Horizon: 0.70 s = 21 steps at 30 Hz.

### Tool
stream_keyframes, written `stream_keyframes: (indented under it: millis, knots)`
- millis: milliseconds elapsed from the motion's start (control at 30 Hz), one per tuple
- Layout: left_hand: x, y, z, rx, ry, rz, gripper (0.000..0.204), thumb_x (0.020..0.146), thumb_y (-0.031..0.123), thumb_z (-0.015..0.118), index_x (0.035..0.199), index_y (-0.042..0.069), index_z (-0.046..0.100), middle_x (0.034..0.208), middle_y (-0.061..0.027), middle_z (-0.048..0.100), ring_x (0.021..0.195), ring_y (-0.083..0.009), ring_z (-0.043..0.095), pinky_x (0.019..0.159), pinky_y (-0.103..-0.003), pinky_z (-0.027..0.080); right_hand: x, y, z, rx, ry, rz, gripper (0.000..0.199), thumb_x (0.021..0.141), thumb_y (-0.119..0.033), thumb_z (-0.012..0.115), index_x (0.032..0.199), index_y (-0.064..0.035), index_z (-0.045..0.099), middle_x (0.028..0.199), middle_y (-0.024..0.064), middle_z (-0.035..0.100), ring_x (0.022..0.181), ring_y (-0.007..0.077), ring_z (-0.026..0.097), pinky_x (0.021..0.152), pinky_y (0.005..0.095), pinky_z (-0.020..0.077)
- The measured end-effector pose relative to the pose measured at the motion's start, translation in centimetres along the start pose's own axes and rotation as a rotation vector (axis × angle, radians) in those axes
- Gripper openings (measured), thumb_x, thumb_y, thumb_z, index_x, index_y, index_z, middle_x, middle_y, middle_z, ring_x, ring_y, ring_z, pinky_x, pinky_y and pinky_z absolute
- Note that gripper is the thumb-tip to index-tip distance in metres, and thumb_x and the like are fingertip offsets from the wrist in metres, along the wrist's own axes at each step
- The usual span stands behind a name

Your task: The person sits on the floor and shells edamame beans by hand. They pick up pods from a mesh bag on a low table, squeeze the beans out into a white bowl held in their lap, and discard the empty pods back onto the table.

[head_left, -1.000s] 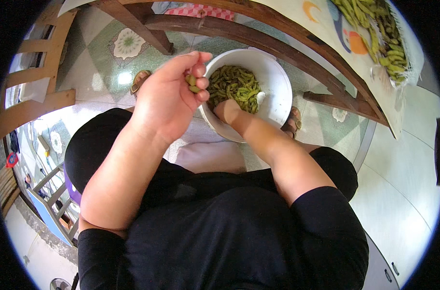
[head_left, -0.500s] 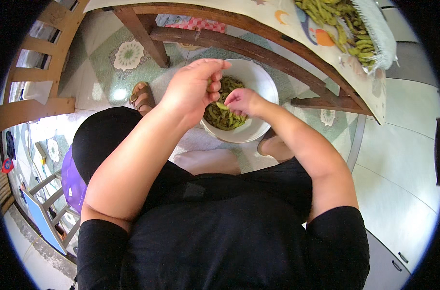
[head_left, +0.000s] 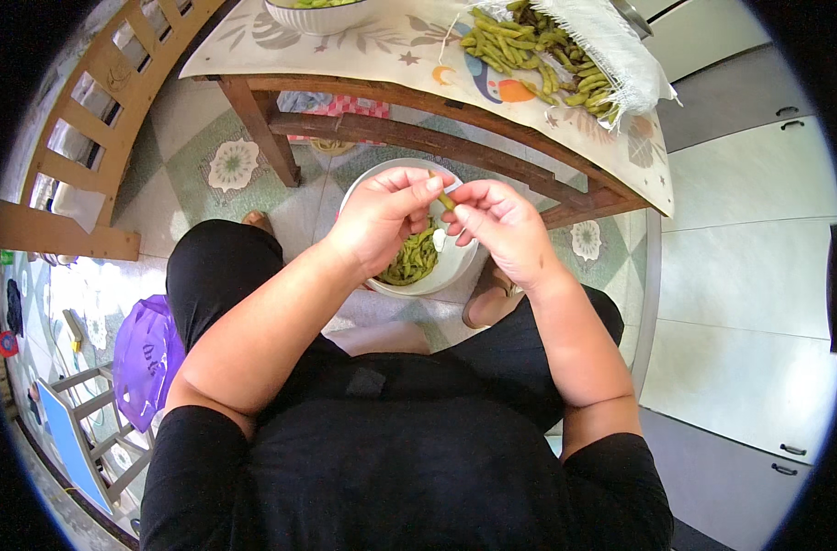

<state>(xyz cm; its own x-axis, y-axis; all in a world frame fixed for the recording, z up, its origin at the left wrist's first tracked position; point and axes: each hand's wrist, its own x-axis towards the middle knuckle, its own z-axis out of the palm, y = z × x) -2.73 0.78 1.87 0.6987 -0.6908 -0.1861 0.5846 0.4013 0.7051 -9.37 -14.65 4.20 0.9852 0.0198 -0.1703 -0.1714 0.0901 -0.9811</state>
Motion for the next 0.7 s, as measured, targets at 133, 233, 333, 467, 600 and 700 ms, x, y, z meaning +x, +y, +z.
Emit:
stream_keyframes:
  millis: [133, 233, 333, 467, 600, 700]
  knots:
    - [-0.4, -0.2, 0.5, 0.077, -0.013, 0.0, 0.014, 0.078, 0.012, 0.061, 0.089, 0.004, 0.06, 0.074, 0.0007, 0.056, 0.058, -0.0059, 0.042, 0.053, -0.019, 0.033, -0.6, -1.0, 0.2, -0.104, -0.035, 0.092, 0.017, 0.08, -0.007, 0.057, 0.095, 0.0002, 0.055, 0.083, 0.0068, 0.059, 0.073, 0.0123, 0.056, 0.062, 0.0228, 0.044]
    - [-0.7, 0.0, 0.9, 0.191, -0.01, 0.034, 0.017, 0.076, 0.011, 0.063, 0.091, 0.004, 0.06, 0.08, -0.0002, 0.059, 0.063, -0.0053, 0.047, 0.056, -0.018, 0.037, -0.8, -0.4, -0.2, -0.045, 0.013, 0.093, 0.014, 0.079, -0.007, 0.058, 0.091, -0.0001, 0.057, 0.082, 0.0061, 0.06, 0.071, 0.0118, 0.057, 0.061, 0.0228, 0.0441]
    - [-0.8, 0.0, 1.5, 0.308, -0.013, 0.088, 0.016, 0.076, 0.01, 0.063, 0.091, 0.004, 0.061, 0.082, -0.0001, 0.058, 0.066, -0.005, 0.048, 0.059, -0.019, 0.039, -1.0, -0.6, -0.5, -0.045, -0.012, 0.126, 0.015, 0.078, -0.007, 0.059, 0.091, 0.0003, 0.057, 0.081, 0.0059, 0.06, 0.071, 0.0122, 0.057, 0.062, 0.0227, 0.0446]
    - [-0.5, -0.4, 1.4, 0.327, -0.068, 0.135, 0.011, 0.077, 0.008, 0.061, 0.087, 0.005, 0.06, 0.085, -0.0007, 0.058, 0.07, -0.0069, 0.05, 0.061, -0.019, 0.039, -0.9, -0.9, -0.6, -0.1, -0.014, 0.093, 0.015, 0.077, -0.008, 0.061, 0.089, 0.0006, 0.058, 0.079, 0.0062, 0.06, 0.069, 0.012, 0.057, 0.063, 0.0227, 0.0453]
    - [-0.5, -0.6, 1.0, 0.215, -0.134, 0.168, 0.005, 0.077, 0.008, 0.061, 0.081, 0.005, 0.059, 0.085, -0.0024, 0.059, 0.075, -0.01, 0.053, 0.065, -0.021, 0.042, -0.7, -1.1, -0.8, -0.082, -0.09, 0.14, 0.013, 0.076, -0.009, 0.062, 0.086, 0.0008, 0.061, 0.076, 0.0069, 0.06, 0.068, 0.0116, 0.056, 0.062, 0.0234, 0.0459]
    - [-0.7, 0.1, 1.4, 0.18, -0.119, 0.115, 0.004, 0.076, 0.007, 0.062, 0.079, 0.005, 0.058, 0.085, -0.0033, 0.059, 0.077, -0.0121, 0.055, 0.068, -0.024, 0.044, -0.4, -1.3, -0.7, -0.012, -0.08, 0.158, 0.013, 0.076, -0.009, 0.063, 0.084, 0.0009, 0.061, 0.075, 0.0073, 0.061, 0.066, 0.0122, 0.056, 0.06, 0.0239, 0.0461]
